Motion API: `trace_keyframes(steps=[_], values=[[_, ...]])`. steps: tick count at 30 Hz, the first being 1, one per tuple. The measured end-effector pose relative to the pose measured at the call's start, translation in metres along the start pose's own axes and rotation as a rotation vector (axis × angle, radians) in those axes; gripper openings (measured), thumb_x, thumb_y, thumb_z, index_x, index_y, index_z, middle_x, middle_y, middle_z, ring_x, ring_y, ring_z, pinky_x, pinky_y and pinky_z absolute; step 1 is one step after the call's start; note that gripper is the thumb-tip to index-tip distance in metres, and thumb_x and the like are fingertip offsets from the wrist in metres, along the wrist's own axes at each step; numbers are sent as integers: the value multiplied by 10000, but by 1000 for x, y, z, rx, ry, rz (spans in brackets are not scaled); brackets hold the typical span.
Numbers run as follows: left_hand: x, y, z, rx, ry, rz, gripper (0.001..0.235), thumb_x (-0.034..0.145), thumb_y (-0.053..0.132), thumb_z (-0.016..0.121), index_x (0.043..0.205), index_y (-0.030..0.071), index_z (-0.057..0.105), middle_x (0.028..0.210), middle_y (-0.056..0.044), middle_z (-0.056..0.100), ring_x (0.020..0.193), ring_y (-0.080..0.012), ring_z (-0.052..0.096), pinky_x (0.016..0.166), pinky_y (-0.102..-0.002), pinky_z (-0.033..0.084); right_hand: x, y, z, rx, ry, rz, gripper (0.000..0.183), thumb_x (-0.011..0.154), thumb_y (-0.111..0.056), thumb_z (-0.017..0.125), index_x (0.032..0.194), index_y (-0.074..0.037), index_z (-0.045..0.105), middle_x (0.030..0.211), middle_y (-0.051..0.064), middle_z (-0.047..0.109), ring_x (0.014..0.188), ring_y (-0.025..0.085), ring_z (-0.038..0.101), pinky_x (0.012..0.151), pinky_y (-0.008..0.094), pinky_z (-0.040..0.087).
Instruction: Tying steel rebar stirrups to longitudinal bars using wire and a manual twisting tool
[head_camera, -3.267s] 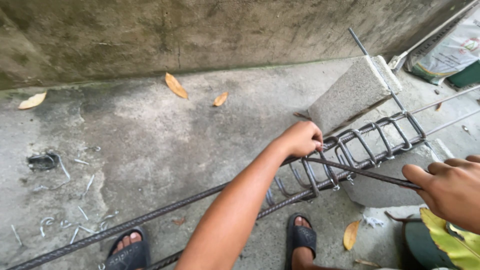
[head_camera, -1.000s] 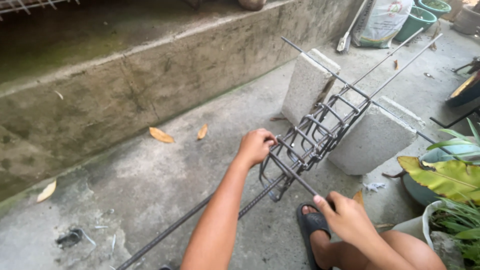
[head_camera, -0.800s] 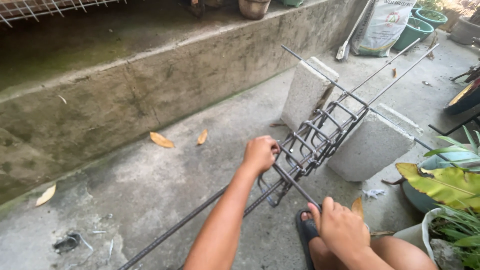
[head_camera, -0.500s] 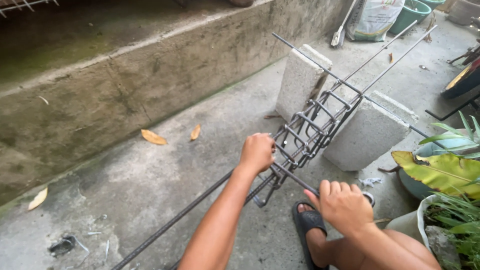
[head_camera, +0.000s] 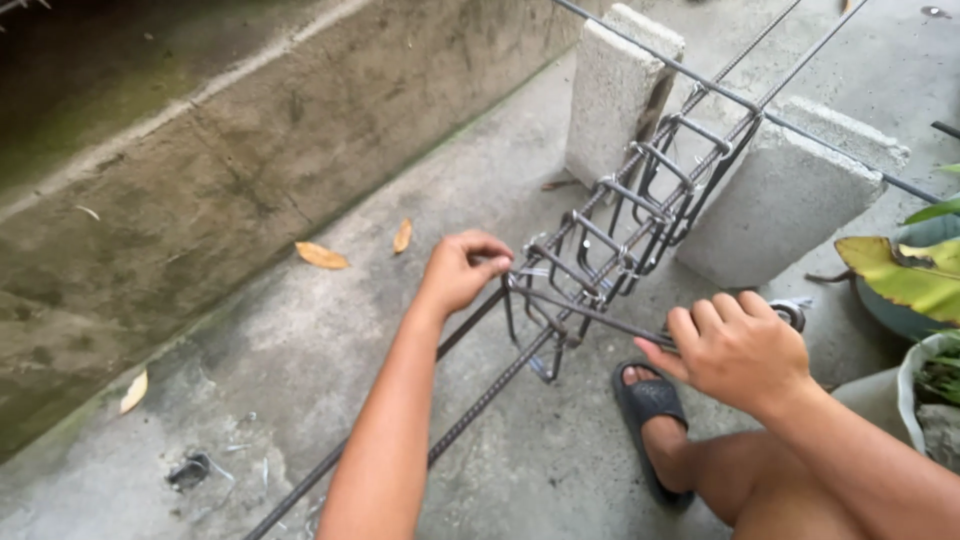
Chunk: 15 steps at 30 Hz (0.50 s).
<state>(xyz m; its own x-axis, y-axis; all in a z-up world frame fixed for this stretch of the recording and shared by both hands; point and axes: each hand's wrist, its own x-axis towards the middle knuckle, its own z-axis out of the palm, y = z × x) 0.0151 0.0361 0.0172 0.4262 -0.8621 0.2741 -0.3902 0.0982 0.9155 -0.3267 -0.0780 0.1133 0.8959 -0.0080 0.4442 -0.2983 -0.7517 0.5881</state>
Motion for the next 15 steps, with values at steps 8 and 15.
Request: trace_keyframes(steps=[8,15], values=[[11,31,8,232,18,142,144,749,93,756,885,89,806,889,-59,773,824,-224,712,795,-330,559,2,12,8,-28,-9,-45,508,1016,-581,631,730,-171,543,693,15,494,625,195,496,636,317,401],[-2,68,34,532,22,56,176,771,177,730,900,88,811,848,-118,774,696,-335,686,679,-428,544,5,29,14,-66,57,-199,562,1056,-541,643,692,-151,467,656,23,436,560,183,403,580,314,368]])
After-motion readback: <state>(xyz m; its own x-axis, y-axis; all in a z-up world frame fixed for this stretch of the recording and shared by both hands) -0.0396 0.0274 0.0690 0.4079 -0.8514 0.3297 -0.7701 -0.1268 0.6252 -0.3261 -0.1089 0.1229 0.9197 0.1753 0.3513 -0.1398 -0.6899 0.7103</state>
